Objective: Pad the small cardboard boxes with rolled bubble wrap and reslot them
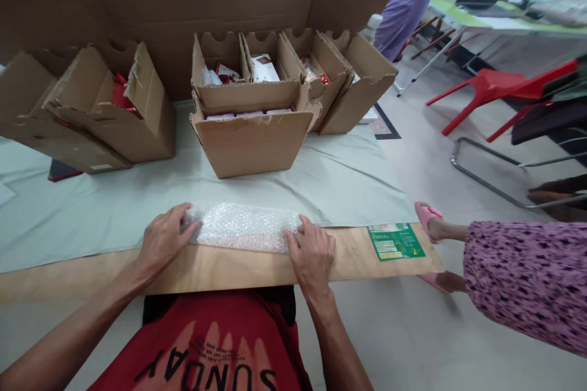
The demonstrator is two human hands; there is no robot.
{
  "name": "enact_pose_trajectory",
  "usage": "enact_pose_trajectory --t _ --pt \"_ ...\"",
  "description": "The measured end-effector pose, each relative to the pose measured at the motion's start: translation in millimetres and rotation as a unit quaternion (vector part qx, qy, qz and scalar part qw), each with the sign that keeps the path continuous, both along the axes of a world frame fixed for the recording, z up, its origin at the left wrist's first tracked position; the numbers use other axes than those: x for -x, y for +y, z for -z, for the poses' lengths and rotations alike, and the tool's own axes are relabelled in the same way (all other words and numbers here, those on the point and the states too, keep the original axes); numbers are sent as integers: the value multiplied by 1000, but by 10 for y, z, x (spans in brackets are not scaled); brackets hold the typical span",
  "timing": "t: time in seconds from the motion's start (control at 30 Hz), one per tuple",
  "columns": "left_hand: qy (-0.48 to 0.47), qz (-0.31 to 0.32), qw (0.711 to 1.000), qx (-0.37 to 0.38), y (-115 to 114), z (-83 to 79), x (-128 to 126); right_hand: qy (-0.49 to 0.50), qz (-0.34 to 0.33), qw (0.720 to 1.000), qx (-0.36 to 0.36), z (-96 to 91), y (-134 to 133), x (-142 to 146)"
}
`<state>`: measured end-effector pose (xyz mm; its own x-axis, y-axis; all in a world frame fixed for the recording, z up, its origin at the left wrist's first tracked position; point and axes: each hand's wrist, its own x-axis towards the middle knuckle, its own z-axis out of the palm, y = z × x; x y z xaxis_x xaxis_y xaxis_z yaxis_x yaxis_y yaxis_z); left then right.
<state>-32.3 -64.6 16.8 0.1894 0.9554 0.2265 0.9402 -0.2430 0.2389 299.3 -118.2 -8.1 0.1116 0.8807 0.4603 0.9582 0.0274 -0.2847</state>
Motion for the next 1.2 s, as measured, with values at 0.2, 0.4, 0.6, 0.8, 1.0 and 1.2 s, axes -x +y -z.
enact_pose_trajectory --t 0.2,0.4,0.6,0.8,1.0,1.2 --pt "16 152 985 -75 -191 -44 -241 -41 -74 996 1 -235 -29 342" --pt "68 284 956 32 -296 177 -385 -63 -235 966 87 -118 -95 557" --pt "-43 155 987 -4 -155 2 -1 -21 -47 998 37 -117 -174 2" --pt "12 -31 997 71 109 -84 102 -58 33 991 119 -169 70 74" --pt "-99 -21 991 90 33 -85 -82 172 4 980 102 -170 38 182" --pt "-356 -104 902 218 -93 -138 -41 491 5 859 147 -236 -97 154"
